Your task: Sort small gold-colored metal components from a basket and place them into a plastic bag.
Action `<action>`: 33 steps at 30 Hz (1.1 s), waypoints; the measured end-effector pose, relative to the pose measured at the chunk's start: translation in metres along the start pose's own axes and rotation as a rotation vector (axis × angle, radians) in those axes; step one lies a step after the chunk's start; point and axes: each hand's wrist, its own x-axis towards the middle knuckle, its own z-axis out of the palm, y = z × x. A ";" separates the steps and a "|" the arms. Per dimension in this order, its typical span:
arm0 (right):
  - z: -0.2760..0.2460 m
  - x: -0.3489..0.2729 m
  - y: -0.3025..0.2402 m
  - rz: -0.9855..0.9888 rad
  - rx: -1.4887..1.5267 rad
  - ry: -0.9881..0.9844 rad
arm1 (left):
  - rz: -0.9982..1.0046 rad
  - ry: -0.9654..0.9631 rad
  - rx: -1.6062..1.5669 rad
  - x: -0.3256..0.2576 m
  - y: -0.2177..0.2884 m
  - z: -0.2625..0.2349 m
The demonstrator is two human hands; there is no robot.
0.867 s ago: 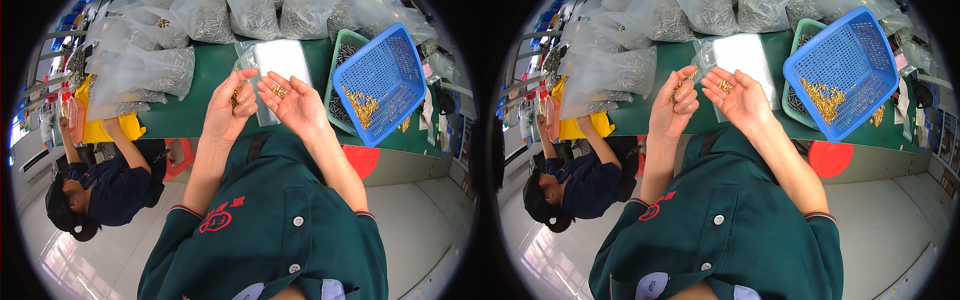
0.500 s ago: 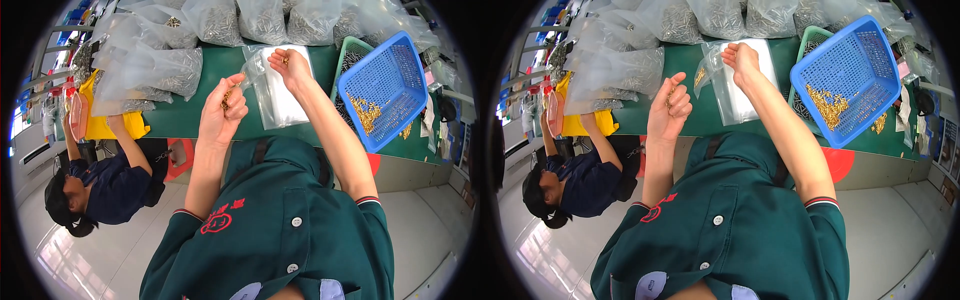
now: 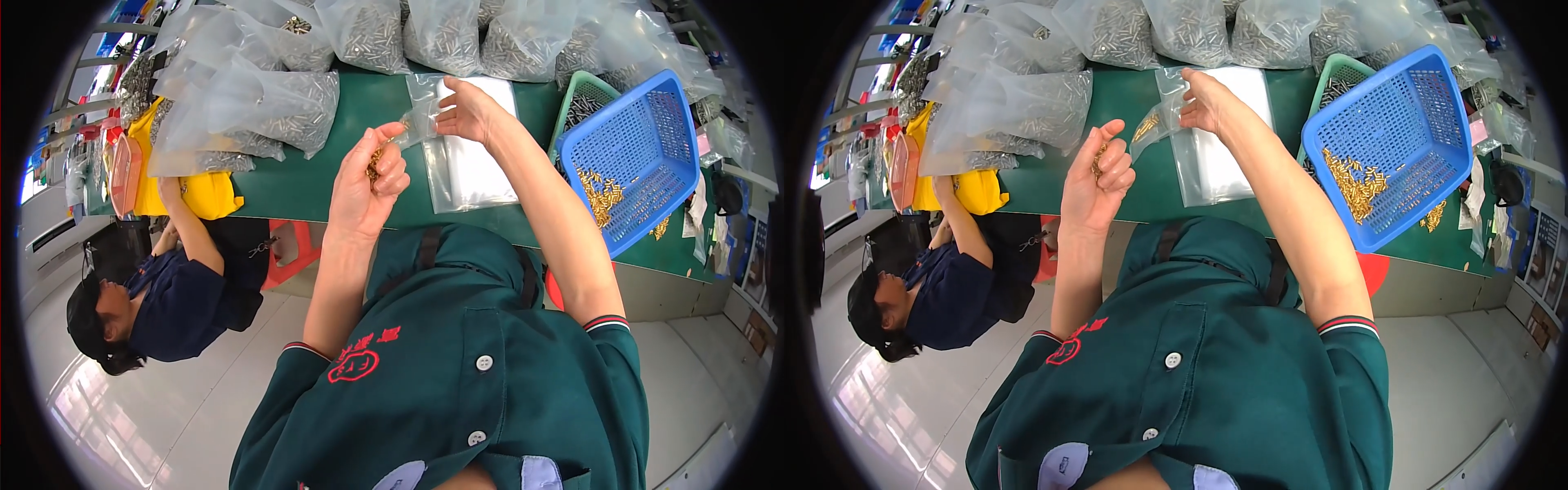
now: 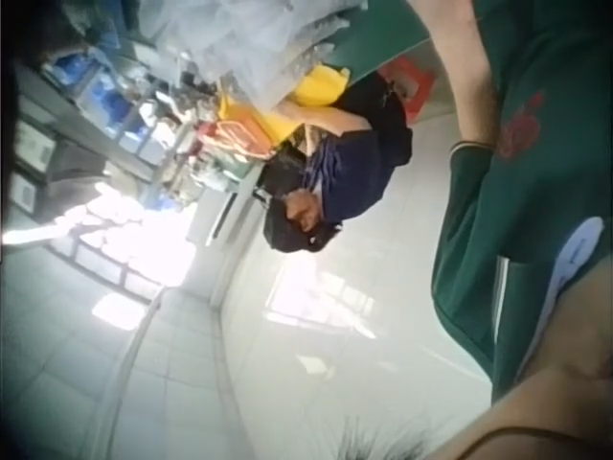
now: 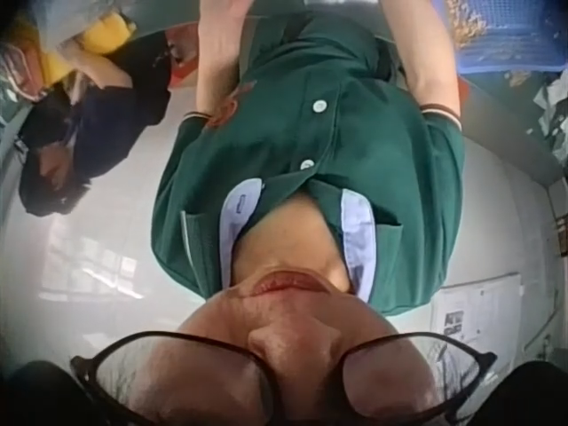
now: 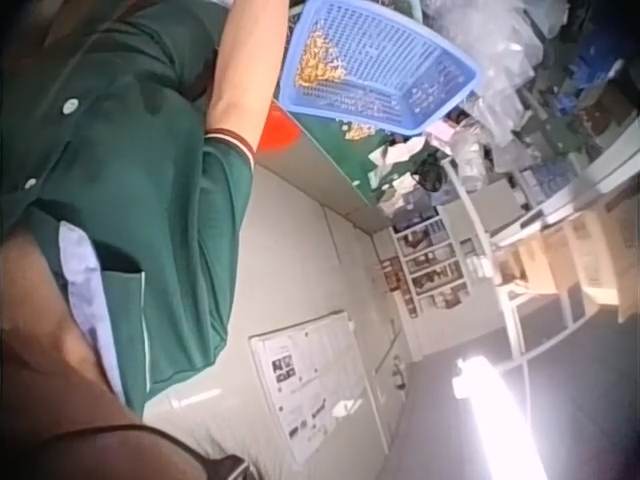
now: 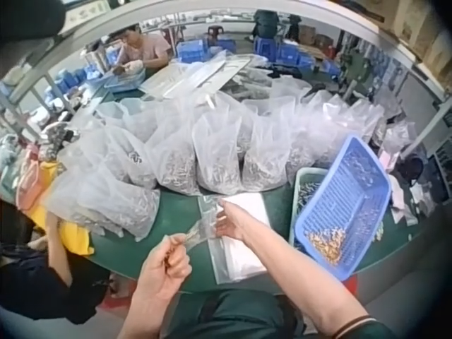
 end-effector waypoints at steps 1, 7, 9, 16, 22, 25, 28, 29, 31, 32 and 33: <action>-0.001 -0.002 0.002 0.002 0.010 0.021 | -0.007 -0.001 -0.004 0.001 -0.001 0.001; -0.009 -0.039 0.037 -0.412 0.172 0.078 | -0.090 0.061 0.042 0.006 -0.015 0.004; -0.006 -0.059 0.051 -0.346 0.411 -0.104 | -0.141 0.031 0.144 0.009 -0.027 0.010; -0.009 -0.105 0.078 -0.217 0.720 -0.403 | -0.279 -0.075 0.302 0.013 -0.052 0.029; -0.015 -0.113 0.083 -0.253 0.789 -0.433 | -0.279 -0.117 0.367 0.011 -0.058 0.034; -0.017 -0.114 0.083 -0.262 0.816 -0.436 | -0.239 -0.163 0.322 0.012 -0.059 0.032; -0.022 -0.115 0.082 -0.245 0.882 -0.458 | -0.239 -0.154 0.242 0.010 -0.052 0.037; -0.023 -0.115 0.083 -0.246 0.885 -0.458 | -0.201 -0.145 0.266 0.009 -0.051 0.036; -0.027 -0.112 0.085 -0.277 0.897 -0.526 | -0.190 -0.149 0.265 0.010 -0.047 0.033; -0.026 -0.114 0.083 -0.276 0.896 -0.527 | -0.175 -0.151 0.263 0.010 -0.045 0.031; -0.024 -0.117 0.080 -0.270 0.885 -0.503 | -0.167 -0.141 0.252 0.011 -0.044 0.029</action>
